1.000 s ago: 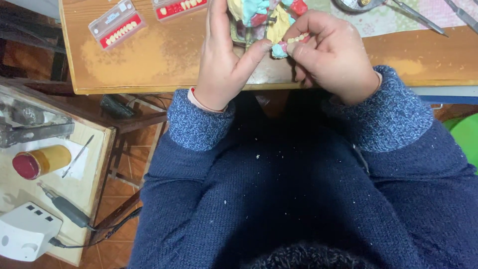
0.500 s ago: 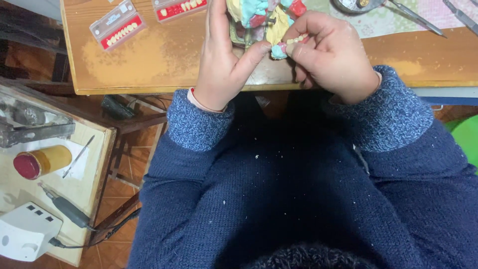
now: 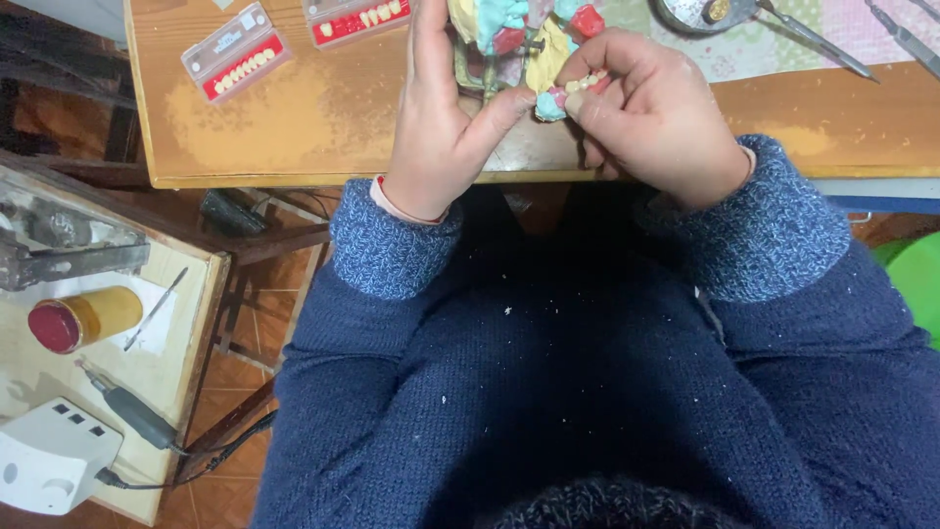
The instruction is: Repairing or manufacturing a dental prosthesis using a dental model and various lab tools.
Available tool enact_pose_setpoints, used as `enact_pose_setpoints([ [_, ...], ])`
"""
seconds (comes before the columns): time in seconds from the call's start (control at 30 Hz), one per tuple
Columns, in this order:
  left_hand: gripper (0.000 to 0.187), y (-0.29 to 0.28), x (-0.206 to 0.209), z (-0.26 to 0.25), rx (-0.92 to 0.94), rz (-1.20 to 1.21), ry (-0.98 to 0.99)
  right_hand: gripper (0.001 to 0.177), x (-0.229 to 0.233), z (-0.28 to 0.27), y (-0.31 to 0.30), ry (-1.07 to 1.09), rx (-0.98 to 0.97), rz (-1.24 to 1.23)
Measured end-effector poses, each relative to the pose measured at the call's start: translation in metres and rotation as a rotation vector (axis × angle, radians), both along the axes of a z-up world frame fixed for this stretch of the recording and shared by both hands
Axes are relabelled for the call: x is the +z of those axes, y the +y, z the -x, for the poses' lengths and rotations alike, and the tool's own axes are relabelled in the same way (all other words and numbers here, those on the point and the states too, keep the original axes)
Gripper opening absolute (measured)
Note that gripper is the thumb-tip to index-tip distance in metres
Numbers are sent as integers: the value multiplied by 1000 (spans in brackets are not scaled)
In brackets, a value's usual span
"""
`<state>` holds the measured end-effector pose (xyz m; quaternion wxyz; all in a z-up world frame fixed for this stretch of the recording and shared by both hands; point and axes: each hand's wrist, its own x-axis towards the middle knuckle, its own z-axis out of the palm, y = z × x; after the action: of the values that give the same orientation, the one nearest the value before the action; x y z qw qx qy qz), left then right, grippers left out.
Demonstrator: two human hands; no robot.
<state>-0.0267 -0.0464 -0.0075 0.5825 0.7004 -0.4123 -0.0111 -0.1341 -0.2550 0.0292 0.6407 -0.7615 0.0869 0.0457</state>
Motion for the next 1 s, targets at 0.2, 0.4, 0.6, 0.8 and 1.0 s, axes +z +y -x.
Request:
enact_pose_setpoints([
  [0.2, 88, 0, -2, -1, -11, 5, 25, 19, 1, 1, 0, 24, -4, 26],
  [0.4, 86, 1, -12, -4, -96, 96, 112, 33, -4, 14, -9, -87, 1, -36],
  [0.6, 82, 10, 3, -20, -127, 113, 120, 53, -34, 54, -65, -401, -296, 229],
  [0.8, 49, 0, 41, -42, -223, -164, 150, 18, -53, 107, -141, -515, -388, 857],
  [1.0, 29, -13, -5, -64, -311, -212, -53, 13, -67, 106, -158, -498, -269, 1142],
])
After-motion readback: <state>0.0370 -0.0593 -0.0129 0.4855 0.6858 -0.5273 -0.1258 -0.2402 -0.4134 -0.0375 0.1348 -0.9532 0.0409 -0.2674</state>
